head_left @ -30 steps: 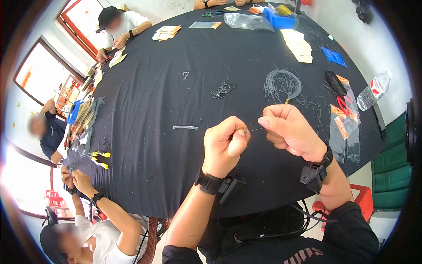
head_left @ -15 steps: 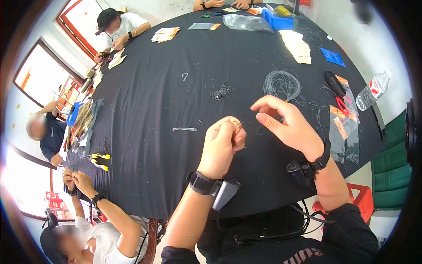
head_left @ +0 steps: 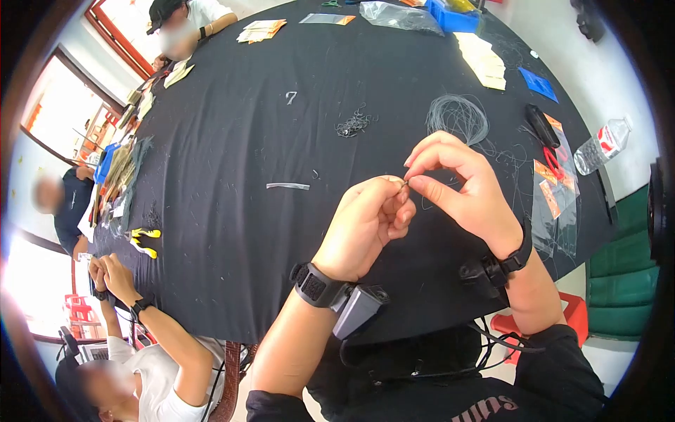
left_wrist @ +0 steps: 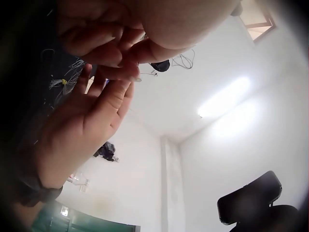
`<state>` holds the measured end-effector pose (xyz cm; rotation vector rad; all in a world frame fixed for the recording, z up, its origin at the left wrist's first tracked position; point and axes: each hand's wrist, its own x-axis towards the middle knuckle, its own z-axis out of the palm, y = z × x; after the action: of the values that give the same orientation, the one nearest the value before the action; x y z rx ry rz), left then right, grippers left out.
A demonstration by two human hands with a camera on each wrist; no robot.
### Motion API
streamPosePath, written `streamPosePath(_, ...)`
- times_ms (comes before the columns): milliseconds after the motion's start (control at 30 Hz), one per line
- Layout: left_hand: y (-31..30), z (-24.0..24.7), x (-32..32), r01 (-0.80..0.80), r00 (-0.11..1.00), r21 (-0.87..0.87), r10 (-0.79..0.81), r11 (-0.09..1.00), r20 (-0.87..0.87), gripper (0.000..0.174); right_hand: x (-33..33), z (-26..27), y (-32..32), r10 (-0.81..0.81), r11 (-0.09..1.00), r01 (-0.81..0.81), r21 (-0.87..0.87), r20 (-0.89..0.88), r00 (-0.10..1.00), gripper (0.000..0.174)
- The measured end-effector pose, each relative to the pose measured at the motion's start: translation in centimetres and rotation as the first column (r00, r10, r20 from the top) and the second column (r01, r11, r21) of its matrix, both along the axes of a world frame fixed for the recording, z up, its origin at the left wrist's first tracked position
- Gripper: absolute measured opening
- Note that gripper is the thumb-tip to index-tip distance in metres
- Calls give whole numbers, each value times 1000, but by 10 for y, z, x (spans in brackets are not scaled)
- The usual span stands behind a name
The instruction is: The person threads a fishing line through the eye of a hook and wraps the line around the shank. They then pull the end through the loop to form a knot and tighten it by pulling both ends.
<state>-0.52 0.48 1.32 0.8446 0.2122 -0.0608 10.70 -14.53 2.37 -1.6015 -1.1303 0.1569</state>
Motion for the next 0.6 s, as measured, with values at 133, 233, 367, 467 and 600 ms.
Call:
streamPosePath(133, -1, 1, 0, 5, 1000, -4, -5, 1000, 13, 25, -1, 0, 0, 18, 1000, -17, 13, -76, 997, 6)
streamPosePath(233, 0, 2, 0, 31, 1000, -26, -31, 999, 1, 25, 0, -2, 0, 44, 998, -40, 39, -104, 994, 5)
streamPosePath(367, 0, 1, 0, 72, 997, -76, -74, 994, -23, 26, 0, -3, 0, 66, 997, -59, 49, -138, 988, 4)
streamPosePath(467, 0, 0, 0, 82, 996, -125, -87, 989, -34, 26, 2, -6, 0, 84, 995, -77, 68, -120, 989, 4)
streamPosePath(600, 1, -2, 0, 89, 995, -166, -97, 982, -40, 26, 3, -6, 0, 87, 995, -81, 65, -104, 991, 4)
